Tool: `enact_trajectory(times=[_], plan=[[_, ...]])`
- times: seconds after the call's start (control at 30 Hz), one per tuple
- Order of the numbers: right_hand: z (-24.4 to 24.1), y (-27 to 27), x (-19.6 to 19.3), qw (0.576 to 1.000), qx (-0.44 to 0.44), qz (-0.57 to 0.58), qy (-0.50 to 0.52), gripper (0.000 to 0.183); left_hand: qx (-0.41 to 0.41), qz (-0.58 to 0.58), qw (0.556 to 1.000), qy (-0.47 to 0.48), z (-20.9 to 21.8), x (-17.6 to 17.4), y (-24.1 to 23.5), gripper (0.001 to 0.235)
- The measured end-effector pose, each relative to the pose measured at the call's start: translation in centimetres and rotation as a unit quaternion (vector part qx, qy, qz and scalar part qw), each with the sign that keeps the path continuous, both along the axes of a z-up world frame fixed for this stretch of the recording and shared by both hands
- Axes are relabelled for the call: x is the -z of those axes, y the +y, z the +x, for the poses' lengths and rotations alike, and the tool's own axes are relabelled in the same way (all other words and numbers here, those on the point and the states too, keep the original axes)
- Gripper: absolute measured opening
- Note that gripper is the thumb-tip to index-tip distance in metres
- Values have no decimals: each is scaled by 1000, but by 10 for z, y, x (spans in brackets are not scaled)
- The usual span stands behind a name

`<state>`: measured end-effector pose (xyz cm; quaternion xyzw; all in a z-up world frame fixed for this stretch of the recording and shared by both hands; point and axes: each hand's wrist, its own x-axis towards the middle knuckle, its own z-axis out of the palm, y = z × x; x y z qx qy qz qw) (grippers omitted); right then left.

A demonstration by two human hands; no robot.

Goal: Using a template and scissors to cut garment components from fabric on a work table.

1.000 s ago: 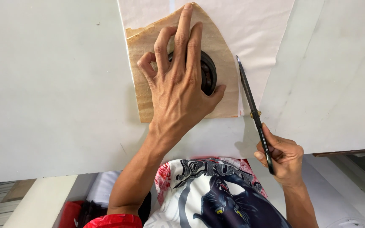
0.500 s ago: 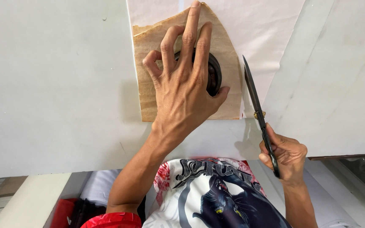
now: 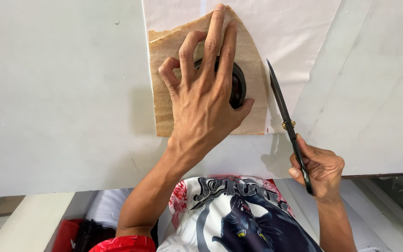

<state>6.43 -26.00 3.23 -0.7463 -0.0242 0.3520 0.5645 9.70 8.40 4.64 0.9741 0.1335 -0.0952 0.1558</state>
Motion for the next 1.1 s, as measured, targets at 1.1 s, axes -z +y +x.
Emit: enact_trajectory(times=[1.1], plan=[[47, 6, 3, 999, -31, -8, 27, 73, -8, -7, 1000, 1, 3, -3, 4, 97]])
